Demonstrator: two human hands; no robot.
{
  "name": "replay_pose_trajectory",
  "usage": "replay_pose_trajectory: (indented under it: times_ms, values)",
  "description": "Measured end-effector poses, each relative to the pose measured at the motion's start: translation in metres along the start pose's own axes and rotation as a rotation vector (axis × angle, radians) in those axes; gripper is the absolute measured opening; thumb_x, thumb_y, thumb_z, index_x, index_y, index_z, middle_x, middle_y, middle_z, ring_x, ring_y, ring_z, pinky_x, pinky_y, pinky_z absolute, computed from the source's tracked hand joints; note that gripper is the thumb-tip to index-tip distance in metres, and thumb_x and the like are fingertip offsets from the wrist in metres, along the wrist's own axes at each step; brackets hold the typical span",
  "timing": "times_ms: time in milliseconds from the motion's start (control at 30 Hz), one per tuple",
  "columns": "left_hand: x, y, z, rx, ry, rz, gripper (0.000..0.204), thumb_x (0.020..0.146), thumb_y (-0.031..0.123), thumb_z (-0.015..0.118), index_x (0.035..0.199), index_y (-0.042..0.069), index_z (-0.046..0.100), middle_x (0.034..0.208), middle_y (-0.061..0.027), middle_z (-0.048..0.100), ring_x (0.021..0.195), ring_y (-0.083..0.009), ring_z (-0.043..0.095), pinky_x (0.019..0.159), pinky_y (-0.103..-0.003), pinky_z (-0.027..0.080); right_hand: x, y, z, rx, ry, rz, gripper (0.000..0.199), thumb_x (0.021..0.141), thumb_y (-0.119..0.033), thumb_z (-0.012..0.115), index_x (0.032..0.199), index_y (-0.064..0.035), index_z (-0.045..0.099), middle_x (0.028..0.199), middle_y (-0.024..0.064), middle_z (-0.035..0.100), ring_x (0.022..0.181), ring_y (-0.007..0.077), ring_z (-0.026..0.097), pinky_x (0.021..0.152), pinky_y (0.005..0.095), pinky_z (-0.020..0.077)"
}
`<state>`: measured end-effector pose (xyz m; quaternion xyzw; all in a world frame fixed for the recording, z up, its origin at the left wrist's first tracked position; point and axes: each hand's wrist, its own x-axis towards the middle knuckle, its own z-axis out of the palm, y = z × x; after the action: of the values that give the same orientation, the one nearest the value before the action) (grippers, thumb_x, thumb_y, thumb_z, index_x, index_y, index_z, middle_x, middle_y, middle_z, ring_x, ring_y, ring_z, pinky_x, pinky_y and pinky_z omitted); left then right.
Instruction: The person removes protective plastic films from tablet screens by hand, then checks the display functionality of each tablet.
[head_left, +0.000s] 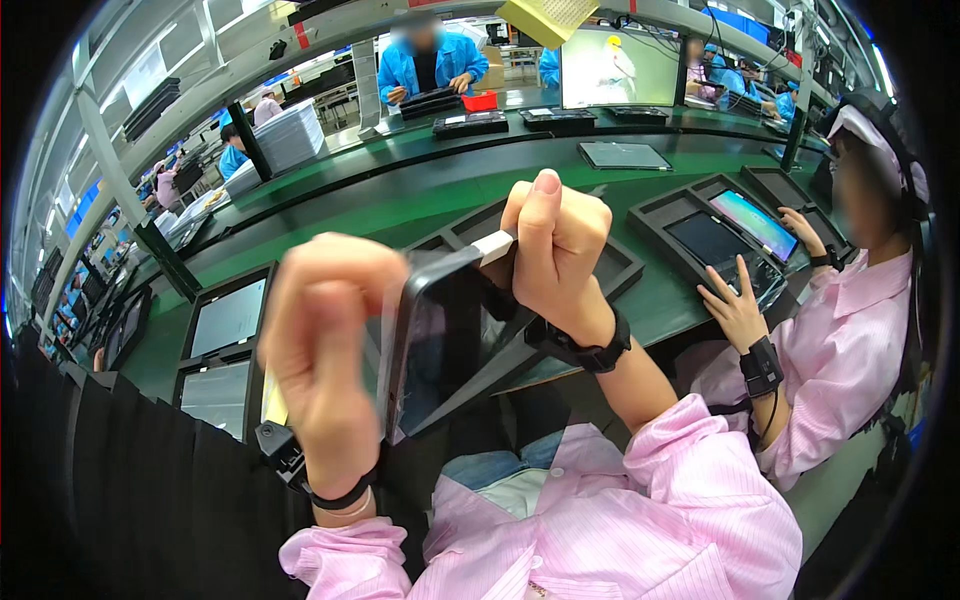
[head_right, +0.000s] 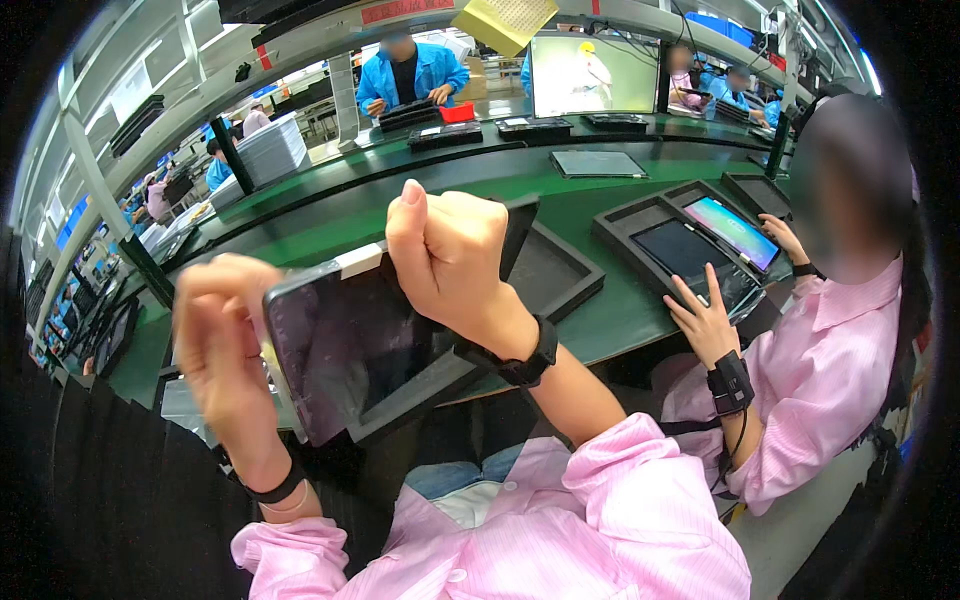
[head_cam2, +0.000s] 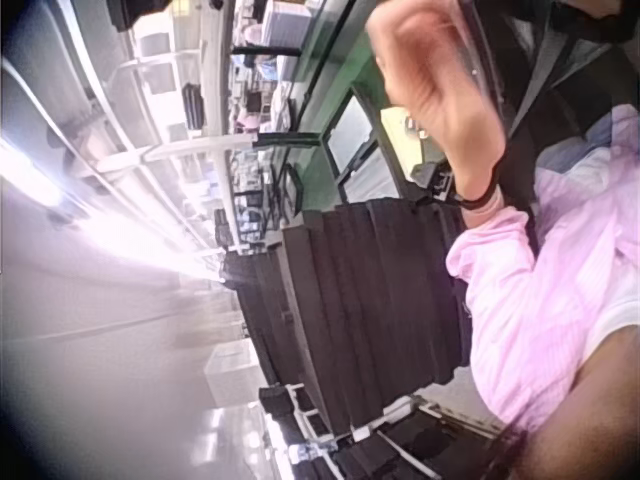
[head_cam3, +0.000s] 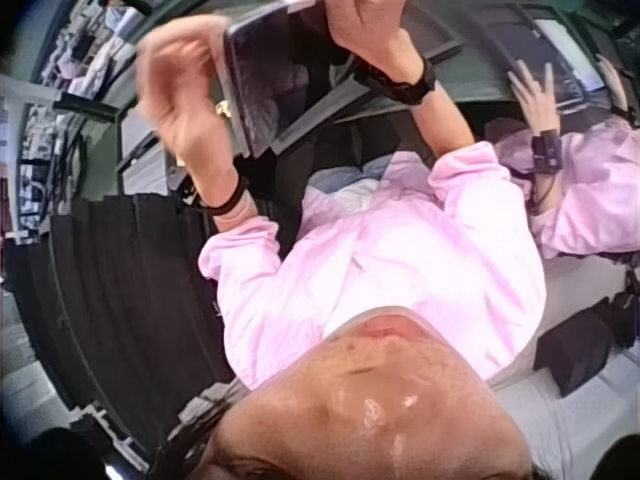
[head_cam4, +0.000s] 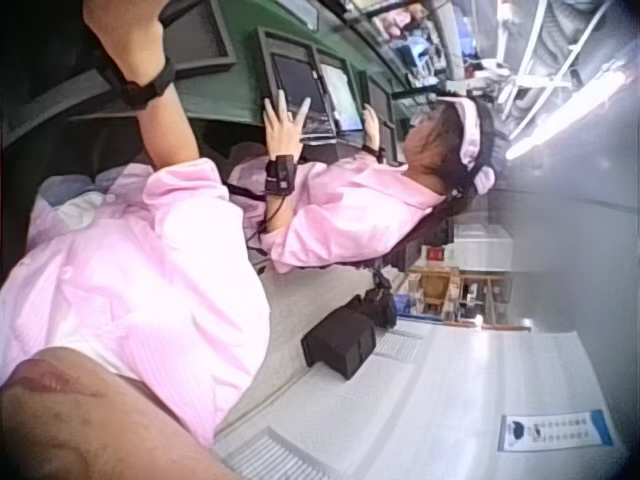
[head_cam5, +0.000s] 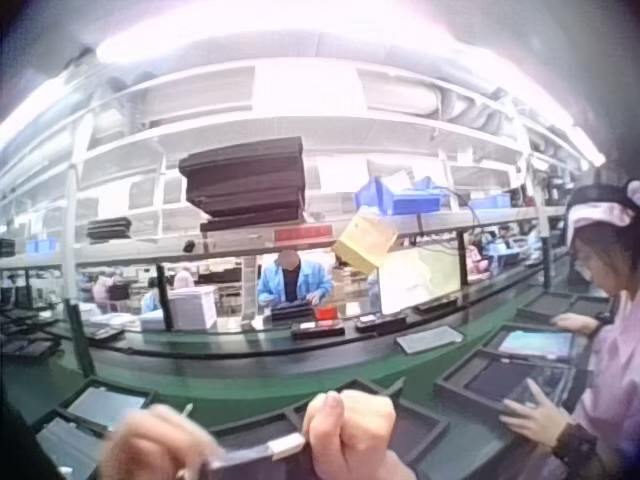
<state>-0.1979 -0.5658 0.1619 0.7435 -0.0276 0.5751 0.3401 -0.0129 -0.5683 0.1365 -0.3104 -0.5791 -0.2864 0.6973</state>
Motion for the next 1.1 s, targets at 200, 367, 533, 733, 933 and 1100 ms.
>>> replay_pose_trajectory:
  times_ms: [200, 367, 533, 733, 933, 1100]
  values:
    - [-0.008, -0.014, -0.006, 0.013, 0.454, -0.122, 0.073, 0.091, 0.061, 0.030, 0.121, -0.004, 0.044, 0.108, -0.0164, 0.055, 0.097, -0.0224, 0.057, 0.083, -0.030, 0.046, 0.015, -0.010, 0.012, -0.348, 0.017, -0.310, 0.037, 0.078, -0.011, 0.064, 0.049, -0.0114, 0.042, 0.044, 0.0011, 0.037, 0.035, 0.0180, 0.035, 0.038, 0.0290, 0.0252]
    - [-0.011, -0.076, -0.009, 0.488, 0.947, -0.093, 0.076, 0.093, 0.062, 0.016, 0.079, -0.001, 0.056, 0.071, -0.0034, 0.054, 0.065, -0.0146, 0.051, 0.064, -0.029, 0.042, 0.003, -0.035, 0.044, -0.343, -0.137, -0.335, 0.030, 0.074, -0.023, 0.072, 0.057, -0.0094, 0.050, 0.048, 0.0010, 0.039, 0.040, 0.0149, 0.038, 0.040, 0.0263, 0.0266]
    - [-0.035, -0.110, -0.125, 0.092, 0.346, 0.410, 0.076, 0.093, 0.059, 0.011, 0.065, 0.002, 0.051, 0.058, -0.0125, 0.053, 0.052, -0.0173, 0.047, 0.051, -0.028, 0.039, -0.016, -0.067, 0.046, -0.129, -0.394, -0.272, 0.036, 0.074, -0.033, 0.069, 0.093, -0.0034, 0.064, 0.062, 0.0011, 0.051, 0.051, 0.0123, 0.048, 0.044, 0.0253, 0.0353]
    - [-0.068, -0.104, -0.157, 0.210, 0.379, 0.558, 0.071, 0.095, 0.055, 0.012, 0.070, 0.001, 0.049, 0.055, -0.0114, 0.049, 0.051, -0.0181, 0.046, 0.049, -0.028, 0.039, 0.049, 0.067, 0.033, -0.119, -1.077, 0.514, 0.037, 0.086, -0.037, 0.055, 0.089, -0.0015, 0.067, 0.066, 0.0098, 0.064, 0.059, 0.0160, 0.063, 0.054, 0.0280, 0.0483]
    - [-0.072, -0.088, -0.155, 0.150, 0.246, 0.330, 0.067, 0.098, 0.042, 0.007, 0.065, 0.007, 0.054, 0.056, -0.0092, 0.055, 0.051, -0.0205, 0.047, 0.054, -0.034, 0.042, -0.004, 0.431, -0.039, -1.050, -1.513, 0.712, 0.060, 0.080, -0.059, 0.052, 0.097, -0.0033, 0.066, 0.098, 0.0183, 0.063, 0.094, 0.0326, 0.060, 0.080, 0.0501, 0.0471]
    - [-0.101, -0.064, -0.196, 0.300, 0.093, 0.125, 0.062, 0.098, 0.040, 0.012, 0.061, 0.009, 0.051, 0.053, -0.0068, 0.055, 0.049, -0.0195, 0.048, 0.057, -0.032, 0.041, -0.058, 0.436, -0.020, -1.505, -1.213, 1.058, 0.092, 0.071, -0.075, 0.047, 0.137, -0.0119, 0.039, 0.141, 0.0186, 0.036, 0.131, 0.0331, 0.034, 0.106, 0.0466, 0.0261]
